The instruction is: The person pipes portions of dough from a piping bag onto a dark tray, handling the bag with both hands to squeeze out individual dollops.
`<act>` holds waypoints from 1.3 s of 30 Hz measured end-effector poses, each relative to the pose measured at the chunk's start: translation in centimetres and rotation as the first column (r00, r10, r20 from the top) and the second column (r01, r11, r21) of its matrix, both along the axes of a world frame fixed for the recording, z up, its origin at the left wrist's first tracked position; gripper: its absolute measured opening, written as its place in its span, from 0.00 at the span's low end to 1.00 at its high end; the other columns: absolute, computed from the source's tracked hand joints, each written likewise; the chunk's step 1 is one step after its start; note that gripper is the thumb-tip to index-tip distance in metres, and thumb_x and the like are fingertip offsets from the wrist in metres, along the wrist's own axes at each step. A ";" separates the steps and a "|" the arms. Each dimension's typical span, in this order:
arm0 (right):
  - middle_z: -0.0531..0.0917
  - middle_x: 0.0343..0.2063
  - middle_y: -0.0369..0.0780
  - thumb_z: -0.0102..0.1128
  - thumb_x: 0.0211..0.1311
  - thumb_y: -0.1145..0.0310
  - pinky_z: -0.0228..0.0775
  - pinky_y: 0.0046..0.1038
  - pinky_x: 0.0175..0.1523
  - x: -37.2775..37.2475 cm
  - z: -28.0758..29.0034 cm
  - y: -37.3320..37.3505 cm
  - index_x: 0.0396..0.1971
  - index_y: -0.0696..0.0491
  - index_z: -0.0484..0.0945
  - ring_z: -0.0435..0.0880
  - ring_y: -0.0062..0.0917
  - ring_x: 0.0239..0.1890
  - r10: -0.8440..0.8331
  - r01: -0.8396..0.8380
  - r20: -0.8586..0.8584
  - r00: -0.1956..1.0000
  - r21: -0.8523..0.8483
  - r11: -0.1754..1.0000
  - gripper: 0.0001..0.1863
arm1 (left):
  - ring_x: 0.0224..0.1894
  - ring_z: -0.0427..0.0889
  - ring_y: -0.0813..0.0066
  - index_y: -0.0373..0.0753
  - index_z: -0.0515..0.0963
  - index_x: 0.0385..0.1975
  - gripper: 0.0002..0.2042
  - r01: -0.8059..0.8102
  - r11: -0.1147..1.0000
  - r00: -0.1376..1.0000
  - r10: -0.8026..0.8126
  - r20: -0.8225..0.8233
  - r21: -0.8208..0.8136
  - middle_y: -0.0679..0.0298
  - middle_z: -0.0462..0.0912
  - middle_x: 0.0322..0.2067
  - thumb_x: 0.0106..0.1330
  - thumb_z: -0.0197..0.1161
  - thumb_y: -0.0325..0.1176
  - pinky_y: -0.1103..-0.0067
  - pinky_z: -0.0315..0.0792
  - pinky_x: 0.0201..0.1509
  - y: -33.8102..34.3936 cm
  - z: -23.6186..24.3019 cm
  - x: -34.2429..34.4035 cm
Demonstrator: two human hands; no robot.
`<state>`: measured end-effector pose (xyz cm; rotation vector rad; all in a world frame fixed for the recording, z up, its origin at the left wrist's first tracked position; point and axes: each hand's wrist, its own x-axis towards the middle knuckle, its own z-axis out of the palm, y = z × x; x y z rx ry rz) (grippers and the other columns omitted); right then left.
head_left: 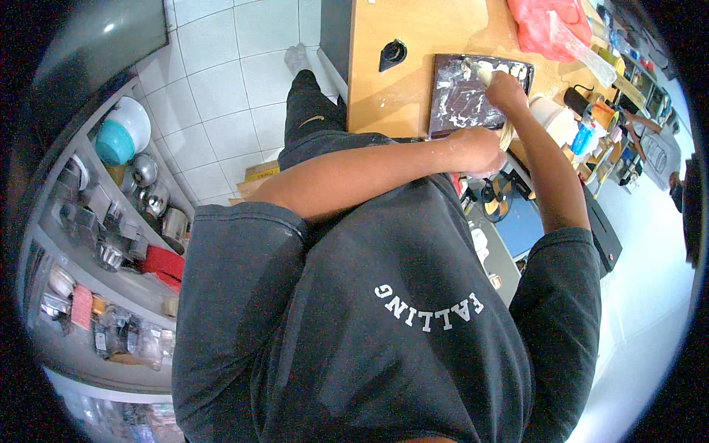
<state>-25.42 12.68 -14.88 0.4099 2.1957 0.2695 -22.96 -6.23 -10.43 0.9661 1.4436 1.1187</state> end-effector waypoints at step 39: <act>0.83 0.39 0.53 0.53 0.55 0.70 0.74 0.45 0.50 2.6 5.5 -0.6 0.38 0.57 0.80 0.83 0.47 0.44 -0.101 0.105 -0.047 0.994 0.075 0.992 0.13 | 0.27 0.82 0.45 0.34 0.80 0.23 0.15 0.118 0.975 0.982 -0.087 -0.169 0.187 0.45 0.80 0.22 0.61 0.50 0.37 0.55 0.76 0.34 -0.3 1.8 2.4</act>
